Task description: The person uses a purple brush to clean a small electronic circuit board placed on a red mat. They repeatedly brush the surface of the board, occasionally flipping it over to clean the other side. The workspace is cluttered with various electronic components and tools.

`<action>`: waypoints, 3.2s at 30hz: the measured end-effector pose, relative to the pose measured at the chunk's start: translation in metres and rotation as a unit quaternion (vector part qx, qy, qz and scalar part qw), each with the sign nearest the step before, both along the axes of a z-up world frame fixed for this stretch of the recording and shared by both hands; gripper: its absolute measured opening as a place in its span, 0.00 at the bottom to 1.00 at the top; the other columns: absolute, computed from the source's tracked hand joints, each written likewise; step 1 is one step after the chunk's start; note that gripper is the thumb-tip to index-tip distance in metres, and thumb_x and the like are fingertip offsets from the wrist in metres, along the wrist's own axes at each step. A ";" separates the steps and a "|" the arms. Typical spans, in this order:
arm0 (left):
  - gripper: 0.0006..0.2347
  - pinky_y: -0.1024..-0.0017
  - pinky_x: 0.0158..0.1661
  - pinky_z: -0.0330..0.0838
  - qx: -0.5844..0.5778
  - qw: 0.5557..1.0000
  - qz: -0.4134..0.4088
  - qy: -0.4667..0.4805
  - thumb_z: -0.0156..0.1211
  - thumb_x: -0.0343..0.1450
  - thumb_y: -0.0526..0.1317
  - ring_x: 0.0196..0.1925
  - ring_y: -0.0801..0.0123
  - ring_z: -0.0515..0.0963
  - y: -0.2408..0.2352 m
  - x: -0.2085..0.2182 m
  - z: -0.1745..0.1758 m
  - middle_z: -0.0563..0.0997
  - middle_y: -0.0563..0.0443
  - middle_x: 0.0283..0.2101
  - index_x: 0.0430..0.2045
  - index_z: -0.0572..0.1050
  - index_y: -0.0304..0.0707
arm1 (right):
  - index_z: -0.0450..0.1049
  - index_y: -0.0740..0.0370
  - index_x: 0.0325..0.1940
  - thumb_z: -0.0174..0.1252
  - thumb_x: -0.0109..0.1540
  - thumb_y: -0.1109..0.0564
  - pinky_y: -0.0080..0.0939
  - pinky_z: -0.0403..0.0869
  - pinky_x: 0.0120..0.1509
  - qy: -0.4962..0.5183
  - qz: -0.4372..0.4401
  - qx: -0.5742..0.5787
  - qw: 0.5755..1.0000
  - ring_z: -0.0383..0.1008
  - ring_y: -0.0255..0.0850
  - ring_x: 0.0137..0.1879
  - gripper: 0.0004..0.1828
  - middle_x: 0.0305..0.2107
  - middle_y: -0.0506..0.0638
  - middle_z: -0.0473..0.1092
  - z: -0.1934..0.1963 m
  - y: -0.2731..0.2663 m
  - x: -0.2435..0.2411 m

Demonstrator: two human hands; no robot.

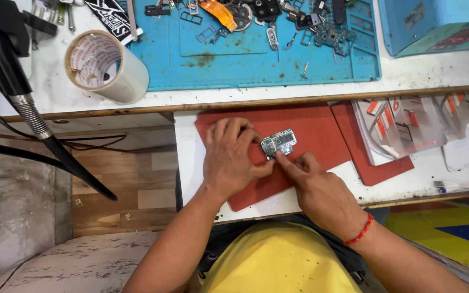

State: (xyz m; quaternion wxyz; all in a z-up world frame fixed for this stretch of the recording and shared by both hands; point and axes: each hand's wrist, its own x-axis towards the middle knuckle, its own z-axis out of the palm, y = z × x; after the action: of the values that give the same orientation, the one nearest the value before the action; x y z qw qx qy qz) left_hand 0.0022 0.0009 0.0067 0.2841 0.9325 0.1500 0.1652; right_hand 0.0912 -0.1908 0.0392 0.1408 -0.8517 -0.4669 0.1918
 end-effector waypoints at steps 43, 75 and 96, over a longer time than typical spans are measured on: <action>0.24 0.50 0.56 0.60 0.006 1.000 -0.006 -0.030 0.81 0.51 0.49 0.56 0.53 0.68 0.002 0.000 0.000 0.72 0.51 0.47 0.36 0.77 0.43 | 0.65 0.52 0.71 0.49 0.56 0.68 0.55 0.75 0.32 -0.012 -0.023 0.018 0.999 0.75 0.58 0.30 0.37 0.43 0.60 0.68 0.001 -0.005 -0.007; 0.20 0.54 0.58 0.59 0.014 0.999 -0.032 -0.015 0.80 0.57 0.52 0.56 0.59 0.69 -0.002 0.000 0.004 0.74 0.54 0.48 0.37 0.82 0.47 | 0.67 0.56 0.71 0.51 0.63 0.65 0.56 0.75 0.40 0.000 -0.087 0.090 0.992 0.75 0.60 0.36 0.30 0.41 0.61 0.68 -0.011 -0.028 0.004; 0.22 0.53 0.57 0.60 0.021 1.000 -0.011 -0.019 0.81 0.55 0.51 0.56 0.55 0.70 -0.006 0.002 0.005 0.74 0.51 0.48 0.36 0.81 0.42 | 0.70 0.54 0.68 0.50 0.59 0.65 0.55 0.74 0.35 -0.005 -0.035 0.092 0.995 0.75 0.59 0.35 0.31 0.42 0.61 0.68 -0.012 -0.013 0.020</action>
State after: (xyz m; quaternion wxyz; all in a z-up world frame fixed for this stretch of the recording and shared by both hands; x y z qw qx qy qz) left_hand 0.0038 -0.0053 0.0116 0.2689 0.9365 0.1305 0.1832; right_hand 0.1108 -0.2041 0.0271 0.2227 -0.8521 -0.4528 0.1392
